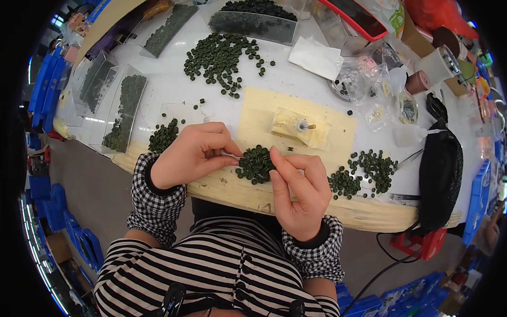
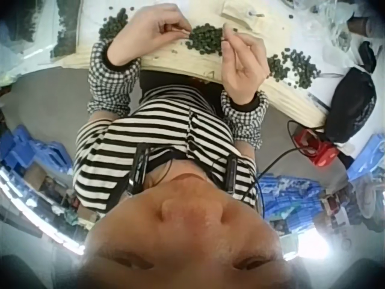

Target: Sort small green plastic toy components on a workbench.

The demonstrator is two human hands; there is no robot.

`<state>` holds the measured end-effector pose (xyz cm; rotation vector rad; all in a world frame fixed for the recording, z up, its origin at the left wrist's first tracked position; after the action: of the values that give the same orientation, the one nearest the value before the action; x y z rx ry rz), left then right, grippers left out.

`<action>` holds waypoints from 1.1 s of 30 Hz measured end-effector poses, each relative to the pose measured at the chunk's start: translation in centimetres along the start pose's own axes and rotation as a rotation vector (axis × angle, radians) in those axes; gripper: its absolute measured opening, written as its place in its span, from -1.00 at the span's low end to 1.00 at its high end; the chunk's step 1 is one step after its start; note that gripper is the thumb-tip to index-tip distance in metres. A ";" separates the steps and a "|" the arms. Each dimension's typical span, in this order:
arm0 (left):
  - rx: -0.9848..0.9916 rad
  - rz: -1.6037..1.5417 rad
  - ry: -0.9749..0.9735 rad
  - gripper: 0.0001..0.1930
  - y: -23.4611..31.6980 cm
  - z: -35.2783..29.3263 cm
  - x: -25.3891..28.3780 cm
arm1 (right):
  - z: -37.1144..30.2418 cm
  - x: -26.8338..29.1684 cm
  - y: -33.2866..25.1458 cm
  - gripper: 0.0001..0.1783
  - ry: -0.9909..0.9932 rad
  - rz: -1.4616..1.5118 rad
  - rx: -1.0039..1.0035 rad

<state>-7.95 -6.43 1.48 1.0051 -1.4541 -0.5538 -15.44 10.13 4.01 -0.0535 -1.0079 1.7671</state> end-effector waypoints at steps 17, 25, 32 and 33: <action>-0.026 0.040 0.036 -0.81 0.5 -0.5 -0.3 | -0.2 -0.1 0.1 -0.61 0.018 -0.014 -0.015; 0.066 -0.344 0.109 -0.83 -0.1 -1.5 0.8 | 0.0 -0.1 0.1 -0.62 0.027 -0.026 -0.009; 0.056 -0.624 0.066 -0.79 -0.2 -1.7 0.2 | 0.0 -0.1 0.2 -0.63 0.026 -0.038 -0.022; 0.071 -0.720 0.045 -0.78 -0.3 -1.8 0.0 | 0.0 -0.2 0.1 -0.63 0.025 -0.041 -0.016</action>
<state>-6.16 -6.19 1.53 1.5942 -1.0482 -0.9866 -15.47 9.97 3.87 -0.0646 -0.9987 1.7167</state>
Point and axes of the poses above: each hand's wrist, its own z-axis towards the middle knuckle, its own x-axis out of the back of the hand, y = z × x, the point moved 9 cm from there along z, towards the middle knuckle, and after that the axes turned 11 degrees about x, right-handed, at the moved point
